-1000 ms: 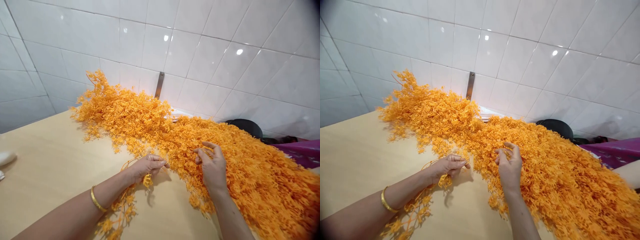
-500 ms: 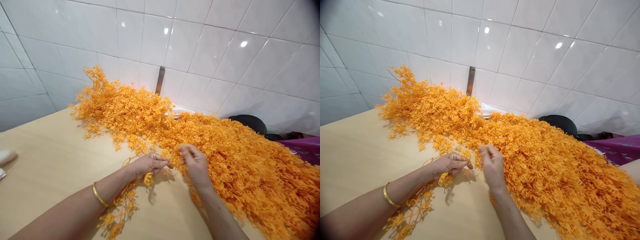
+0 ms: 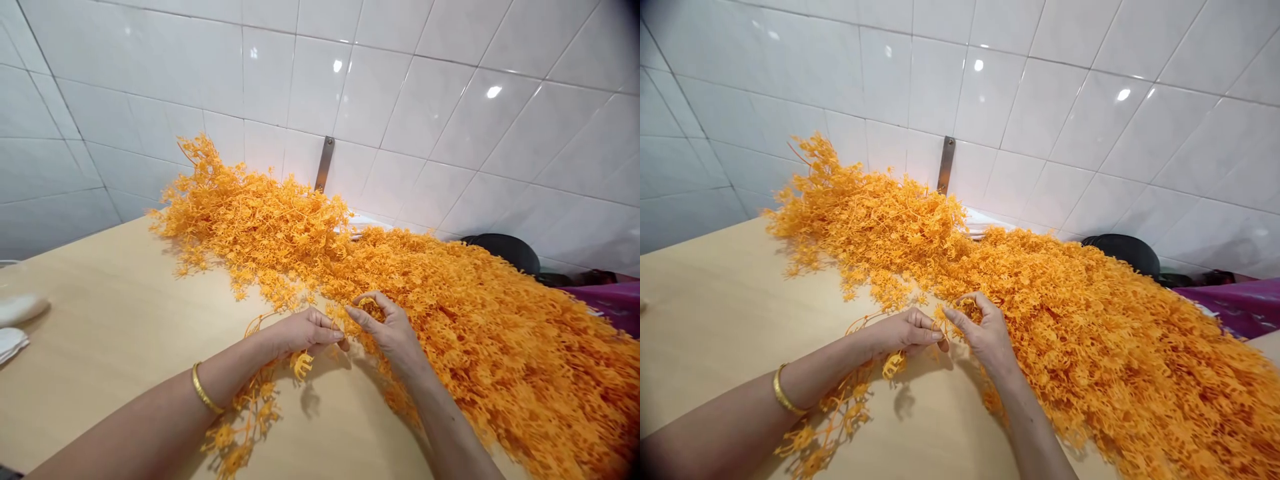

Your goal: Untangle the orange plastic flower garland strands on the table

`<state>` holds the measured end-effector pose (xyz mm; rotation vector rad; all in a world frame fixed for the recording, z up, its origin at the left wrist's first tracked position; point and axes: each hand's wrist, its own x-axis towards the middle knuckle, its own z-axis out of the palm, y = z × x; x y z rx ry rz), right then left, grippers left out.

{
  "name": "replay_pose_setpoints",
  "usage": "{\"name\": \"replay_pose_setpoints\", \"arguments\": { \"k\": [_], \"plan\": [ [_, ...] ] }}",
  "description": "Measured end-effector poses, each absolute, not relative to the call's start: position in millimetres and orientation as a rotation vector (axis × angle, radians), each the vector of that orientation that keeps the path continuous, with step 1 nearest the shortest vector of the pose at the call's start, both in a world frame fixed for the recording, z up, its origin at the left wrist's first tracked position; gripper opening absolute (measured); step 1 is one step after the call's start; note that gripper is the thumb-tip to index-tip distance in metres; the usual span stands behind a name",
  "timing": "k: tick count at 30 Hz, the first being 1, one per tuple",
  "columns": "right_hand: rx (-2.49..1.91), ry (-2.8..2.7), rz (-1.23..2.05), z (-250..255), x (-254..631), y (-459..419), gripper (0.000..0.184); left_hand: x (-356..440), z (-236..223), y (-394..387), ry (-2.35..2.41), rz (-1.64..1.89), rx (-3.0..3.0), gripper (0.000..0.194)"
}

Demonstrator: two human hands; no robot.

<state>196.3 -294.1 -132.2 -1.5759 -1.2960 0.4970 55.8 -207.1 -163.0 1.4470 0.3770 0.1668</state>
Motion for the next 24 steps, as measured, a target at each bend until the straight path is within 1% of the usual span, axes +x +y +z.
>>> {"name": "replay_pose_setpoints", "arguments": {
  "k": [3, 6, 8, 13, 15, 17, 21, 24],
  "plan": [
    [-1.574, -1.372, 0.588, -136.2, 197.9, -292.8, 0.027, 55.3, -164.0, -206.6, 0.365, 0.160, 1.472, 0.037],
    [-1.504, -1.427, 0.745, -141.2, 196.0, -292.7, 0.019, 55.7, -165.1, -205.5, 0.376, 0.152, 1.476, 0.036],
    [-1.460, -1.417, 0.763, -142.5, 193.0, -292.3, 0.013, 56.3, -165.4, -205.1, 0.385, 0.149, 1.455, 0.034],
    [-1.378, -1.384, 0.827, -140.7, 189.9, -290.3, 0.017, 57.4, -163.7, -206.1, 0.400, 0.134, 1.426, 0.028],
    [-1.360, -1.381, 0.848, -141.8, 188.7, -289.9, 0.016, 57.6, -163.2, -206.3, 0.394, 0.140, 1.433, 0.027],
    [-1.384, -1.394, 0.752, -144.8, 185.2, -290.1, 0.013, 57.9, -163.3, -205.7, 0.390, 0.143, 1.429, 0.027],
    [-1.487, -1.350, 0.370, -148.1, 178.0, -290.4, 0.016, 58.1, -165.4, -203.2, 0.344, 0.175, 1.422, 0.028],
    [-1.457, -1.039, 0.266, -133.7, 192.0, -293.1, 0.020, 57.2, -166.9, -204.1, 0.353, 0.152, 1.465, 0.029]
  ]
}}
